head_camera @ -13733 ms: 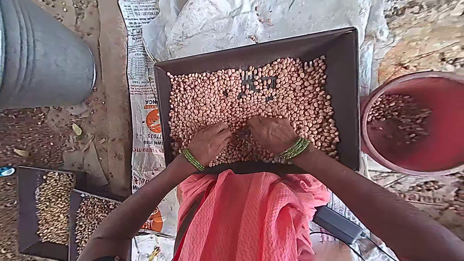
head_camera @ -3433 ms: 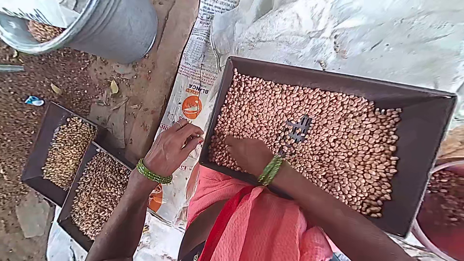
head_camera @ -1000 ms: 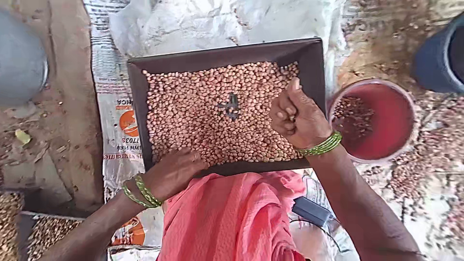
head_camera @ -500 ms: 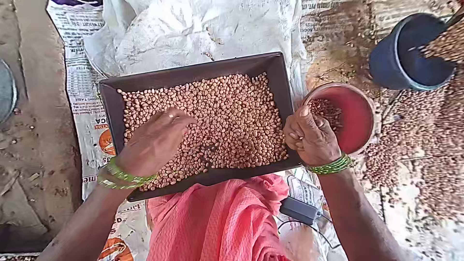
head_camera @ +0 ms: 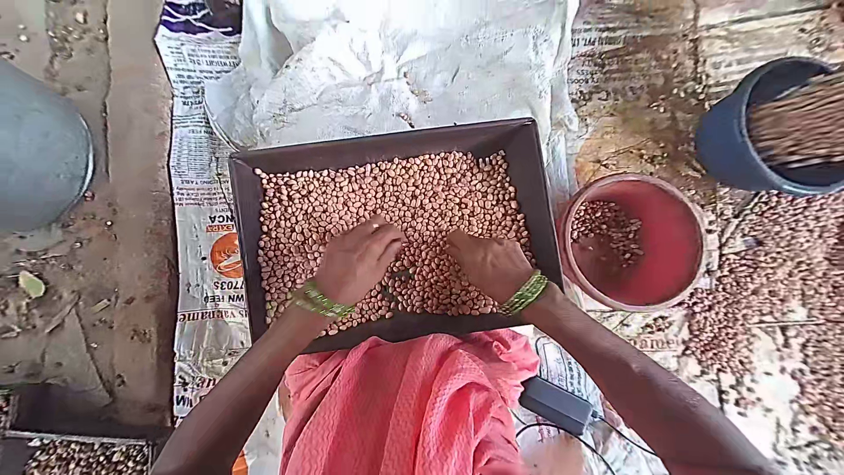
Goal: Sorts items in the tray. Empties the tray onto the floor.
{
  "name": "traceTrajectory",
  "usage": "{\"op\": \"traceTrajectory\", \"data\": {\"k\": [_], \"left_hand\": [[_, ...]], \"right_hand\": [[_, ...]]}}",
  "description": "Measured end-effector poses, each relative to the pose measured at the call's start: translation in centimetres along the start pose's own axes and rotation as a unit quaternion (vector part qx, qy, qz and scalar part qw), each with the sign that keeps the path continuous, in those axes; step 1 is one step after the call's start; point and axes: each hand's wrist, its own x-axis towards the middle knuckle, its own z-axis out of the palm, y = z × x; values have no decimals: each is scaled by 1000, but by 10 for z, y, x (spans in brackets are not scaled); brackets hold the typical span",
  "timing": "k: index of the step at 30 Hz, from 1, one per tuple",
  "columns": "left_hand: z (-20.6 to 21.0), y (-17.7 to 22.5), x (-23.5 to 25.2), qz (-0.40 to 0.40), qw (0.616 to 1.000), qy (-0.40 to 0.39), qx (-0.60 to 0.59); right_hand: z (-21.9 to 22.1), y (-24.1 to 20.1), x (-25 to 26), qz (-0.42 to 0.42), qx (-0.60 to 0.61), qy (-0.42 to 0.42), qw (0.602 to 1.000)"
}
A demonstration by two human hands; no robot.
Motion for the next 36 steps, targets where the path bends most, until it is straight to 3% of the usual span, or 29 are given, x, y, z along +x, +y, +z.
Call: {"op": "traceTrajectory", "data": {"k": [2,3,5,6,8,12,14,16,18,21,22,24,26,28,29,32,34,36], "left_hand": [[25,8,28,78,996,33,-6],[34,11,38,103,994,36,-1],[45,14,48,120,992,28,37],[48,13,52,118,991,22,60],[49,15,55,112,989,-4,95],[49,21,52,149,978,-20,148],[53,21,53,167,973,-12,157],[55,17,56,154,976,-19,154],[48,16,59,102,986,-42,128],[19,7,56,14,999,-31,26],[9,2,55,18,1000,-8,-6],[-12,4,49,80,993,25,-78],[-33,20,38,127,985,36,-113],[-52,25,21,102,989,36,-99],[-59,20,11,71,994,41,-75],[-67,-12,-27,-50,999,-11,11],[-61,-32,-48,-95,993,-55,31],[-51,-38,-63,-104,993,-54,17]], "right_hand": [[-18,16,-11,43,241,6,969],[-27,26,-22,55,397,10,916],[-44,44,-45,54,647,-13,760],[-50,54,-53,38,709,-19,704],[-57,70,-65,34,742,14,669],[-58,68,-59,98,668,95,731],[-52,60,-54,129,542,113,823],[-46,55,-50,113,291,107,944],[-38,47,-43,73,163,101,979],[-41,37,-37,69,246,87,963],[-42,32,-33,84,349,72,931],[-39,20,-20,112,578,20,808],[-28,6,-7,131,701,-42,700],[-16,-3,-1,101,753,-95,643],[-13,-5,1,84,763,-101,633],[-14,-3,0,77,752,-47,653],[-12,3,0,68,647,2,759],[-7,11,2,35,450,29,892]]}}
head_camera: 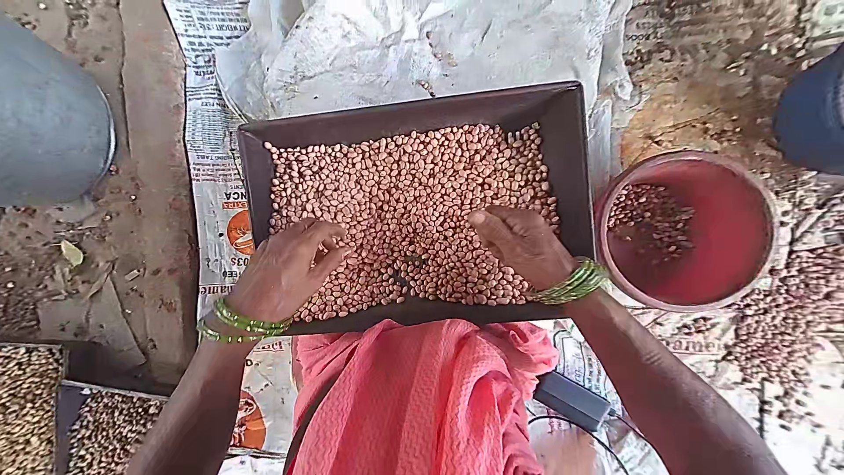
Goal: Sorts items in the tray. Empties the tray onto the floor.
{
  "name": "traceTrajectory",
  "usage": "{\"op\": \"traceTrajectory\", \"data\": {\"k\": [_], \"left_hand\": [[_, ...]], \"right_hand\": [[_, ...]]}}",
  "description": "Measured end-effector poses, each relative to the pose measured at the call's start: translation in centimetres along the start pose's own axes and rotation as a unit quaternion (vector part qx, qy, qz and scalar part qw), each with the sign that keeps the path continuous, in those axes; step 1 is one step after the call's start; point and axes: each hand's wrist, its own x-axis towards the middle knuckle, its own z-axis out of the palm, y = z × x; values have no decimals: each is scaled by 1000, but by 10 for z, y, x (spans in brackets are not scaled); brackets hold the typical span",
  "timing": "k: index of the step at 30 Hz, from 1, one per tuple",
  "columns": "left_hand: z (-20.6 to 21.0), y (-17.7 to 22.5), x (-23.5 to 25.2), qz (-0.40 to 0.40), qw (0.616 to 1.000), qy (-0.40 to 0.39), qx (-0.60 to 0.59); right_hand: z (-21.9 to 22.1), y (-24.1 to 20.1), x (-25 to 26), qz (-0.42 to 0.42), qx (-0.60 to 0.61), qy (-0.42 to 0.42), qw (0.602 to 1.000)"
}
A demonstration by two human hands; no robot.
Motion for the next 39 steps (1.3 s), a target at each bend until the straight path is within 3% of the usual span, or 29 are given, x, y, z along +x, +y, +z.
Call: {"op": "traceTrajectory", "data": {"k": [3,7,10,12,18,19,21,24,25,26,28,30,33,37,39], "left_hand": [[19,9,-8,25,999,9,-35],[27,23,-5,42,997,-1,-68],[26,21,-7,43,997,19,-59],[27,20,-6,47,997,24,-53],[45,39,13,75,997,8,-18],[49,43,17,78,997,0,-13],[62,51,25,100,995,2,-9],[91,57,37,159,985,64,7],[100,56,41,175,981,81,20],[106,58,43,176,980,84,41],[110,61,47,168,979,82,86],[110,63,50,171,976,76,109],[104,64,56,163,977,49,126],[85,61,63,127,984,-16,127],[88,58,62,150,978,4,145]], "right_hand": [[3,1,5,-28,-283,-8,959],[18,-10,14,3,-454,-93,886],[31,-24,17,38,-534,-159,830],[36,-21,15,-8,-552,-140,822],[41,-34,25,77,-557,-187,806],[39,-34,27,97,-545,-187,812],[29,-26,27,92,-458,-151,871],[-5,-10,15,14,-119,-57,991],[-15,-10,9,15,47,-48,998],[-25,-12,2,30,199,-52,978],[-41,-12,-8,49,360,-74,929],[-43,-9,-15,62,396,-55,915],[-27,-12,-16,114,333,-11,936],[-6,-9,-16,144,296,-21,944],[-1,-8,-15,146,300,-24,942]]}}
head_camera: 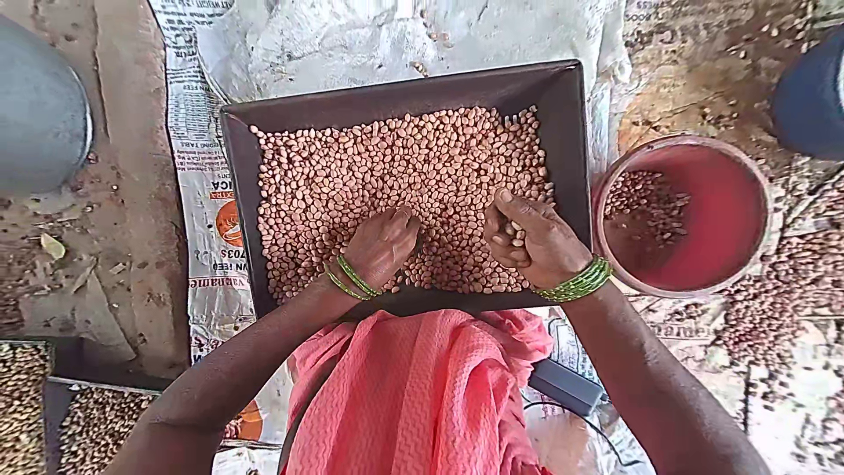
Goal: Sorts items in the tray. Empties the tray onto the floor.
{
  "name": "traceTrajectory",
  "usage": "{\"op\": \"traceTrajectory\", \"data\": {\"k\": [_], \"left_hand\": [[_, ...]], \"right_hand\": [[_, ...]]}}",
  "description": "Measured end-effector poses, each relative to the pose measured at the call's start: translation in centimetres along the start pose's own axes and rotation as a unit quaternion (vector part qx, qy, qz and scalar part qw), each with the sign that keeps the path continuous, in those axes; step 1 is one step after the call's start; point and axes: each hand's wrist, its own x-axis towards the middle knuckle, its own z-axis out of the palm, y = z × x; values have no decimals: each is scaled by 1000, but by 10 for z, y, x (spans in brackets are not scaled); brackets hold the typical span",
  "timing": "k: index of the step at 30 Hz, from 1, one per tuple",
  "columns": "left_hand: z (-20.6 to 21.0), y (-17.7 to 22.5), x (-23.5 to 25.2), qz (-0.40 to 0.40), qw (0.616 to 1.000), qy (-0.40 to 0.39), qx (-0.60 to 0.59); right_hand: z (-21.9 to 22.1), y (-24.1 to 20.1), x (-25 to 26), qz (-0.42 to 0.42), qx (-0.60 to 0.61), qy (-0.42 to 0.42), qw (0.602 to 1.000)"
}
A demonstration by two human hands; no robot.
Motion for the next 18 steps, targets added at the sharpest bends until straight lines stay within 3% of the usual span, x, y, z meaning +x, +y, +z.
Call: {"op": "traceTrajectory", "data": {"k": [2,4,7,10,13,14,16,18], "left_hand": [[7,-3,0,26,999,36,20],[0,-6,3,20,1000,12,-8],[-43,-8,5,-9,981,-32,-190],[-86,-4,-9,36,948,-4,-316],[-110,-22,-46,5,974,20,-225],[-112,-33,-63,-20,985,-4,-173],[-107,-53,-96,-56,987,-123,-88],[-90,-60,-110,-78,952,-289,-65]], "right_hand": [[2,2,0,0,9,-2,1000],[5,2,0,2,16,6,1000],[18,5,3,26,21,22,999],[32,16,7,42,50,-58,996],[42,17,14,17,67,-128,989],[43,15,15,4,68,-125,990],[40,9,14,-10,86,-108,990],[31,5,12,-24,107,-97,989]]}}
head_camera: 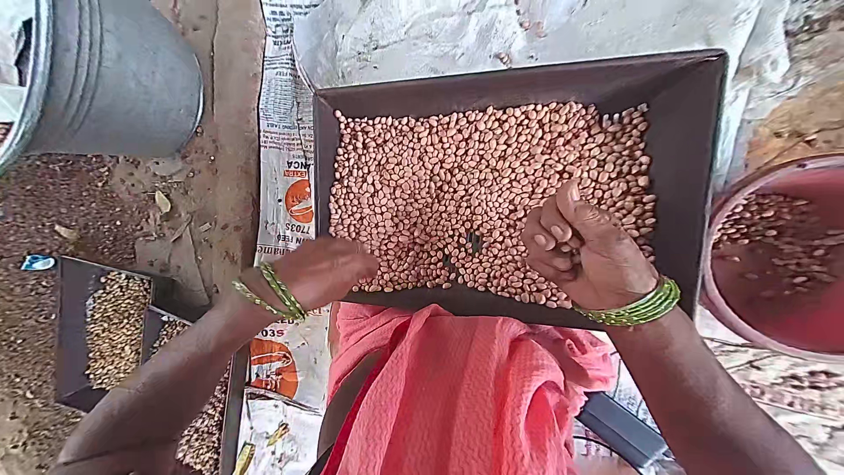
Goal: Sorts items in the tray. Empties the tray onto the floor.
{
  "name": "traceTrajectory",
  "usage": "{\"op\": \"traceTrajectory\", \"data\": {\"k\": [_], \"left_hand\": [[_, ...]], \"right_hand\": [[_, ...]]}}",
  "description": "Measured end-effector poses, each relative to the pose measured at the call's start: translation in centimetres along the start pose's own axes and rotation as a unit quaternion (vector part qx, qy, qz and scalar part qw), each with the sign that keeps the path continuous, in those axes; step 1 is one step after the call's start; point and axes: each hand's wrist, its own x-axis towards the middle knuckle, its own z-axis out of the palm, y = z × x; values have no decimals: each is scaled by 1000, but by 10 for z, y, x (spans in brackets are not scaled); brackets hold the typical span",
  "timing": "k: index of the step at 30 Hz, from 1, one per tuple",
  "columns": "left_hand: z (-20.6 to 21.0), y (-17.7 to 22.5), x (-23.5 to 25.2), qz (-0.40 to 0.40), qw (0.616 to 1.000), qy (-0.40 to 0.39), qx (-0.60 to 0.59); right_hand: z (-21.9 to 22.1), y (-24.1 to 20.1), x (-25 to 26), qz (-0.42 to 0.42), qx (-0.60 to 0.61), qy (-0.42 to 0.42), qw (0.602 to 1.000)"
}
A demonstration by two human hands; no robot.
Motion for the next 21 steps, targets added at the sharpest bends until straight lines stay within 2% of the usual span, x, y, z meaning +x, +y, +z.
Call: {"op": "traceTrajectory", "data": {"k": [1,3,5,7,9,10,11,12,14,15,16,18,19,21], "left_hand": [[11,0,6,4,999,-44,1],[29,10,22,52,998,-20,1],[35,35,43,129,989,65,2],[29,64,67,197,974,108,13],[21,71,76,254,941,220,-26],[13,66,72,244,930,272,-49],[3,55,63,196,931,301,-58],[-8,42,52,120,946,297,-48],[-25,18,45,-40,976,213,-18],[-27,12,50,-94,981,172,-15],[-24,11,59,-114,981,158,-14],[-21,20,88,-90,982,166,-25],[-26,27,107,-57,981,181,-41],[-39,43,135,32,970,220,-96]], "right_hand": [[-4,-1,-3,-11,2,4,1000],[-10,-2,-8,-34,3,21,999],[-12,-3,-11,-61,7,40,997],[-11,-7,-15,-89,-2,53,995],[-13,-13,-19,-114,-18,67,991],[-14,-16,-23,-123,-26,76,989],[-15,-18,-27,-129,-33,88,987],[-17,-20,-30,-133,-39,98,986],[-23,-23,-32,-139,-59,110,982],[-24,-23,-32,-142,-72,117,980],[-25,-22,-33,-140,-96,127,977],[-21,-17,-35,-126,-201,140,961],[-16,-12,-35,-124,-301,133,936],[0,0,-36,-106,-531,43,839]]}}
